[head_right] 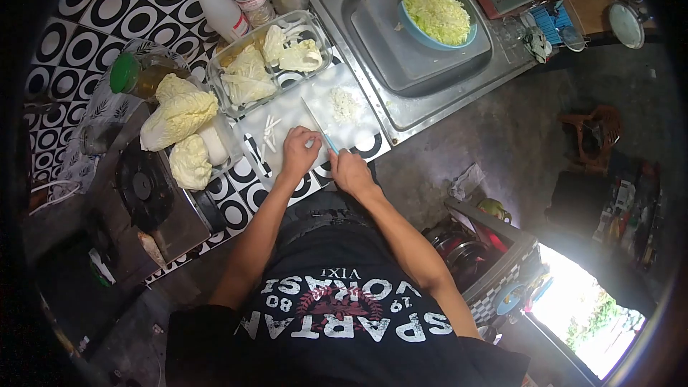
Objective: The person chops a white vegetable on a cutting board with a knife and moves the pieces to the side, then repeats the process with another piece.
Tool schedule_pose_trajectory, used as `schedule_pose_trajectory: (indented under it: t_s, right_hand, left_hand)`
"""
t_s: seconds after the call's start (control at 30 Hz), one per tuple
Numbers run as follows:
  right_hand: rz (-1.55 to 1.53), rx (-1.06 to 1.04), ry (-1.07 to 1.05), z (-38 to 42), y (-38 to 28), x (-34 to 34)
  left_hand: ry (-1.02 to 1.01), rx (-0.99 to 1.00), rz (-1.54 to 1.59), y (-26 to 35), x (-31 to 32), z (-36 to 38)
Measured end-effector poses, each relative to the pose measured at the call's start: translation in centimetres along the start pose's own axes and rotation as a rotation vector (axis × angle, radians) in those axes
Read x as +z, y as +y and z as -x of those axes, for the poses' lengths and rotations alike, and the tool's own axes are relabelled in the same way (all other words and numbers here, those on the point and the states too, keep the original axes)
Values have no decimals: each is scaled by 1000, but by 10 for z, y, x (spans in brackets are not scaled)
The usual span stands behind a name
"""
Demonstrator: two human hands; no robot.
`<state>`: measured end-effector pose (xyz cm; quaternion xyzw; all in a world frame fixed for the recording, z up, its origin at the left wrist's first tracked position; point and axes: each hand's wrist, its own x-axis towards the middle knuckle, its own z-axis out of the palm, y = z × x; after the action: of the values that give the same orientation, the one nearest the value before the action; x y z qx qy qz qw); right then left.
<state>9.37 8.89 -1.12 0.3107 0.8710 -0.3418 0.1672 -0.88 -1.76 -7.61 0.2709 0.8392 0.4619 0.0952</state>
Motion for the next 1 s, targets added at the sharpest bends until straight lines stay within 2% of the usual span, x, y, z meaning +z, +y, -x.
schedule_pose_trajectory:
  t_s: [0.27, 0.47, 0.67, 1.0]
  right_hand:
    - [-26, 5, 60, 6, 10, 21]
    - [12, 39, -11, -10, -11, 2]
    - [-1, 43, -106, 3, 1, -2]
    - [4, 35, 2, 3, 2, 12]
  left_hand:
    - [-12, 5, -6, 4, -2, 0]
    - [10, 23, 7, 1, 0, 1]
    - [38, 31, -6, 1, 1, 3]
    - [-4, 98, -38, 0, -1, 1]
